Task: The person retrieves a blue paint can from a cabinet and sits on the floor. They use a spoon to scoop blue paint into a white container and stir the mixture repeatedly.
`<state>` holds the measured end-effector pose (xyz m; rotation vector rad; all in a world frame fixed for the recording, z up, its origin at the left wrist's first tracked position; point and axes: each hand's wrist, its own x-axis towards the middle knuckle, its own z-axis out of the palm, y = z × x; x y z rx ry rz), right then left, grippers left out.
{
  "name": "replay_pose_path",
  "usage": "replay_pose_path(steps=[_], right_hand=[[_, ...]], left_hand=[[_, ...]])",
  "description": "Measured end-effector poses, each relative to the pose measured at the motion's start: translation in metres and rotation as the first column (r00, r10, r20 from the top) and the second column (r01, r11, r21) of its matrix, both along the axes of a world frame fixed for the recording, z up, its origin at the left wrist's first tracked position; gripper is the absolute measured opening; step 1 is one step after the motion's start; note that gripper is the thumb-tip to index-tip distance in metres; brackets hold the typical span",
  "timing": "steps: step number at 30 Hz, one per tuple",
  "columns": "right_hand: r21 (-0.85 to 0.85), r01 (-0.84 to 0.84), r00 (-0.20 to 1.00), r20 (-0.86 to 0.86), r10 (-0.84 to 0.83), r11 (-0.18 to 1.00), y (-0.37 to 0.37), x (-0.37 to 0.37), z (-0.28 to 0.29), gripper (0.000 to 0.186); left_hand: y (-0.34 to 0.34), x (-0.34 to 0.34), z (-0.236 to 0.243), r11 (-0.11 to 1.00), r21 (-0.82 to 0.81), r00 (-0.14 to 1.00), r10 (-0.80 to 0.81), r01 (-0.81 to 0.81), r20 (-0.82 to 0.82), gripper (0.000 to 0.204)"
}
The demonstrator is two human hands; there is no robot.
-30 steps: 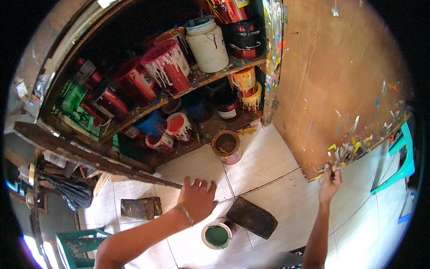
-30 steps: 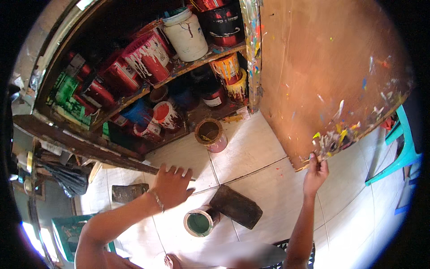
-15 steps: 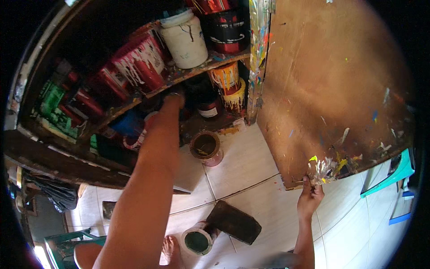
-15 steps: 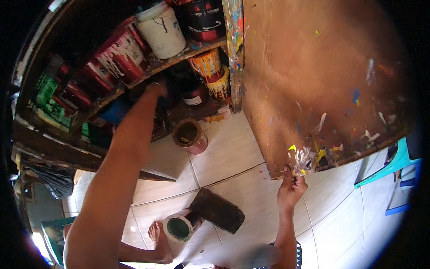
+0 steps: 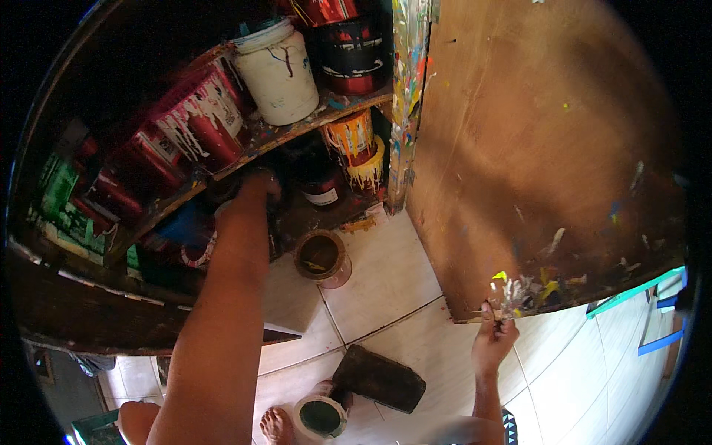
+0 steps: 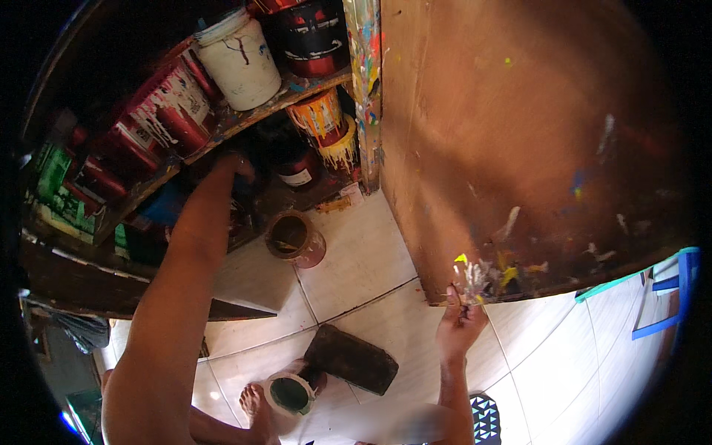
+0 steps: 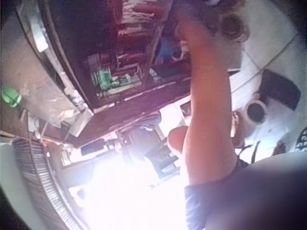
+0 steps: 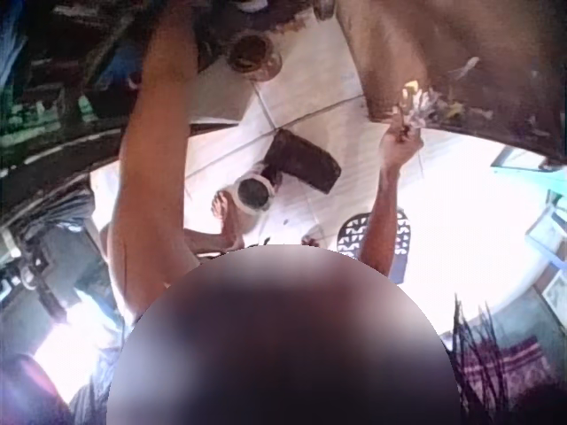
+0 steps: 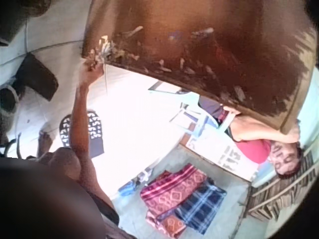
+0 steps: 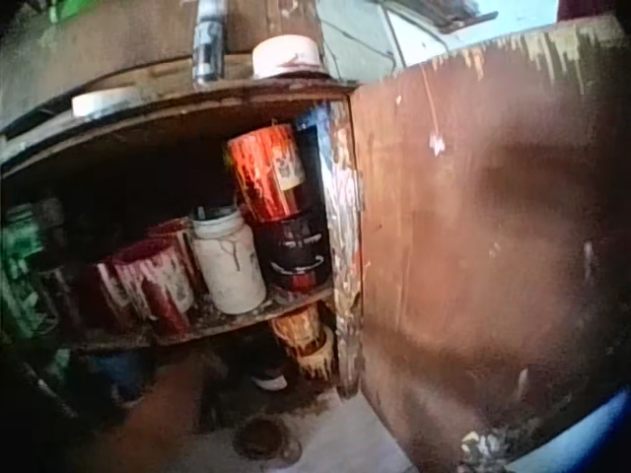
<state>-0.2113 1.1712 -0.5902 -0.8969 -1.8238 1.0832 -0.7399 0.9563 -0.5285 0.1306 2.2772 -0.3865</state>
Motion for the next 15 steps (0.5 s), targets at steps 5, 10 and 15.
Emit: replay_pose_path(steps=[5, 10, 15], right_hand=[[0.038, -0.052, 0.997, -0.052, 0.054, 0.998, 0.002, -0.002, -0.001, 0.014], [0.002, -0.107, 0.985, -0.137, 0.106, 0.994, 0.004, -0.007, 0.005, 0.017], [-0.060, -0.167, 0.978, -0.137, 0.157, 0.984, 0.003, -0.006, 0.017, 0.018]], left_hand=[[0.006, 0.044, 0.022, 0.999, 0.054, 0.999, 0.006, -0.004, -0.051, 0.089], [0.016, 0.088, 0.046, 0.989, 0.090, 0.937, -0.079, 0.116, -0.340, 0.105], [0.026, 0.131, 0.081, 0.985, 0.047, 0.835, -0.117, 0.169, -0.538, 0.122]])
